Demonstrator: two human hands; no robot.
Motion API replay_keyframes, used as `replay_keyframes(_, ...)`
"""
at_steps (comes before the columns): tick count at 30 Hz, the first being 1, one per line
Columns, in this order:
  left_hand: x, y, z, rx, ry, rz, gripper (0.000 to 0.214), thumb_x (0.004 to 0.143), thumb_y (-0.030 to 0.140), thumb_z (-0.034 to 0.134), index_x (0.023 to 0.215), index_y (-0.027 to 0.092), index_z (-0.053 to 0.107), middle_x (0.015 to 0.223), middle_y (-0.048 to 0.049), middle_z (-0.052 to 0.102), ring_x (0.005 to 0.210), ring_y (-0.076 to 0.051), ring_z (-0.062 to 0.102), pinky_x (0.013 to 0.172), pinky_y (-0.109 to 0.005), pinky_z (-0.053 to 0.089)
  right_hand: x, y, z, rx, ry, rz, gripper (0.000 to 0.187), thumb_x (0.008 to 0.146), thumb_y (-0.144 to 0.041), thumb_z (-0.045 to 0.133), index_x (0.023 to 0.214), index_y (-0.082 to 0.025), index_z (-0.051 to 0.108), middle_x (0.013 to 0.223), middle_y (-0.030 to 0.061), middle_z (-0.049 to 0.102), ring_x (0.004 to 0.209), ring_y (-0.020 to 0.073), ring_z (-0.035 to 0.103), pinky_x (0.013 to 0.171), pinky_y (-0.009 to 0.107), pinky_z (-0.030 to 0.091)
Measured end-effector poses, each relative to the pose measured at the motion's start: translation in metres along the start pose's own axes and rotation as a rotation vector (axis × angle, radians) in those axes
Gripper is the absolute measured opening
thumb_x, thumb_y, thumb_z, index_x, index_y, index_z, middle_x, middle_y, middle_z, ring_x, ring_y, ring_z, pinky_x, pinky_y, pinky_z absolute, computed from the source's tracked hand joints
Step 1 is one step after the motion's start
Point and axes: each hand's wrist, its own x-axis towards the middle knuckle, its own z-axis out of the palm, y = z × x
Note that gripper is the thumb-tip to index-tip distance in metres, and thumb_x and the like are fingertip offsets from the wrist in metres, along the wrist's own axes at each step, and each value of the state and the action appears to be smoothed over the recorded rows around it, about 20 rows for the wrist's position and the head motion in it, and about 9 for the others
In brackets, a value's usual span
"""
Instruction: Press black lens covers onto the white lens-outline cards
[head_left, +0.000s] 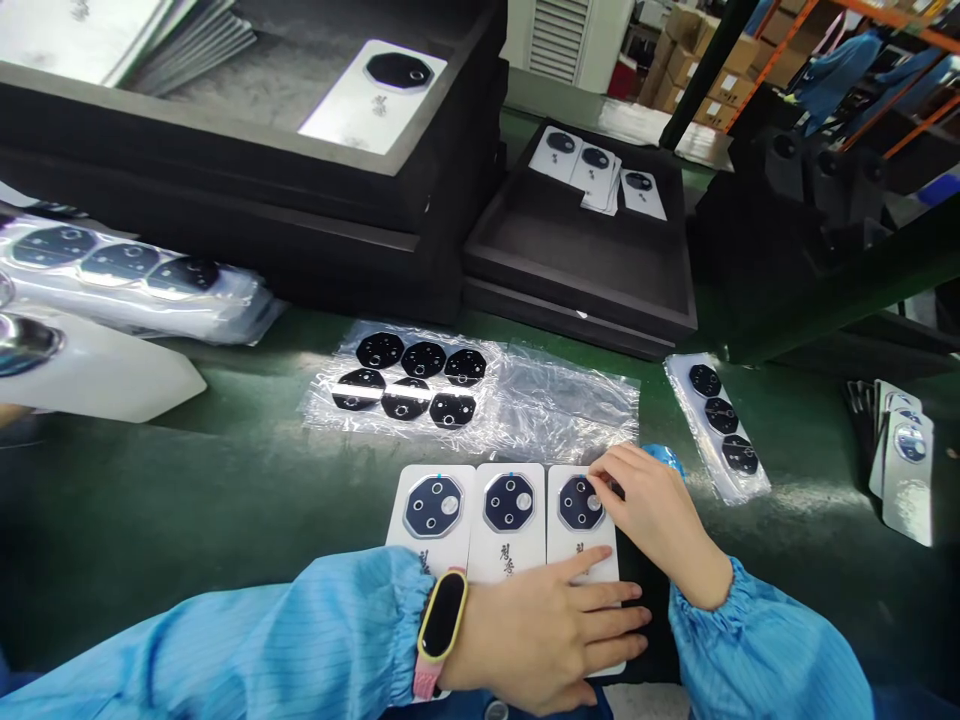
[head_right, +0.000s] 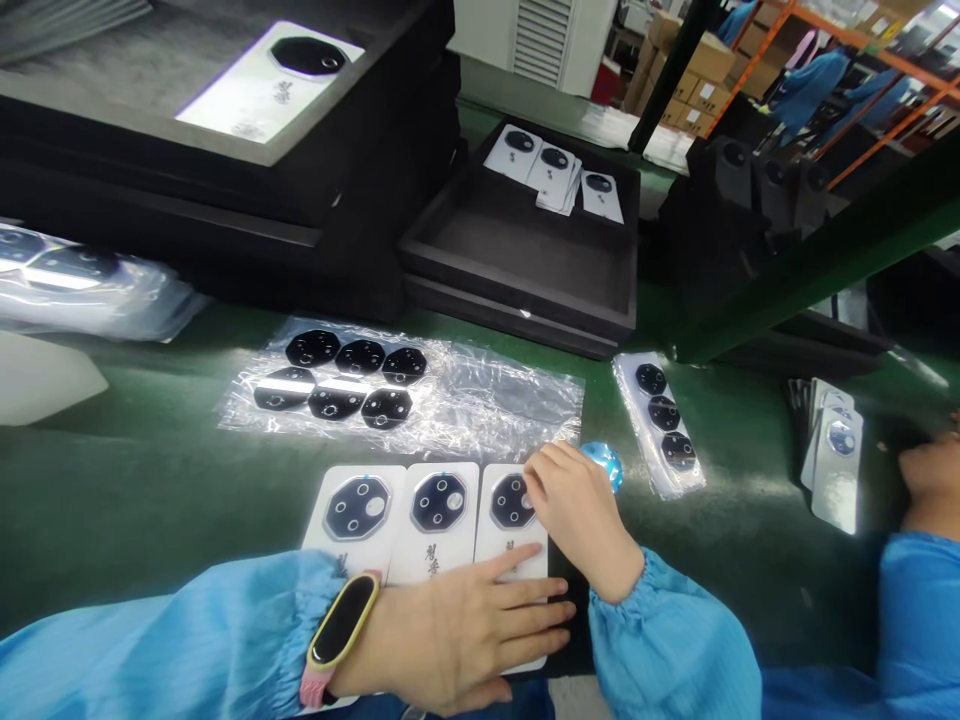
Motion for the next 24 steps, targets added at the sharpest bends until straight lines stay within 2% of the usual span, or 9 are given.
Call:
replay_keyframes(7,0.000,0.000,0.001,-0.015,-0.024,-0.003,0.050,0.093,0.034,0.046,0.136,0.008,0.042,0.143,-0.0075,0.042,0.137,-0.019,0.035,0.120,-0.044,0.015,0.001,-0.004,0.002,0.051,-0.033,-0.002,0.016,0.084,-0.006,0.053,0.076,-0.019,0.053,0.072,-0.0023,0.060,0.068,0.0121,0.058,0.059,0.022,0.047)
replay_keyframes(13,-0.001,0.000,0.003,0.000,0.015,0.007,0.051,0.093,0.034,0.047,0.135,0.007,0.042,0.142,-0.0076,0.044,0.136,-0.019,0.036,0.119,-0.045,0.018,0.000,-0.006,0.007,-0.023,-0.060,-0.049,0.023,0.091,-0.007,0.041,0.073,-0.019,0.048,0.069,0.0000,0.054,0.064,0.0144,0.051,0.055,0.025,0.043)
replay_keyframes(17,-0.001,-0.001,0.004,-0.005,0.000,0.005,0.051,0.093,0.035,0.046,0.136,0.008,0.042,0.143,-0.0083,0.043,0.136,-0.019,0.036,0.121,-0.044,0.014,-0.002,-0.006,0.010,-0.088,-0.065,-0.081,0.025,0.093,-0.007,0.036,0.075,-0.019,0.048,0.071,0.0020,0.052,0.066,0.0167,0.049,0.057,0.028,0.041)
replay_keyframes(20,0.000,-0.001,0.003,-0.011,-0.016,0.002,0.051,0.093,0.035,0.047,0.136,0.008,0.042,0.143,-0.0079,0.042,0.137,-0.020,0.034,0.121,-0.044,0.011,-0.003,-0.006,0.011,-0.123,-0.076,-0.087,0.026,0.092,-0.005,0.036,0.074,-0.018,0.049,0.071,0.0031,0.051,0.066,0.0181,0.048,0.057,0.029,0.040)
replay_keyframes(24,0.001,-0.002,0.000,-0.012,-0.009,0.003,0.049,0.094,0.036,0.046,0.135,0.009,0.043,0.142,-0.0069,0.045,0.136,-0.020,0.036,0.120,-0.045,0.013,-0.003,-0.008,0.011,-0.162,-0.121,-0.079,0.022,0.087,-0.002,0.042,0.075,-0.017,0.052,0.072,0.0045,0.052,0.069,0.0200,0.049,0.060,0.031,0.042)
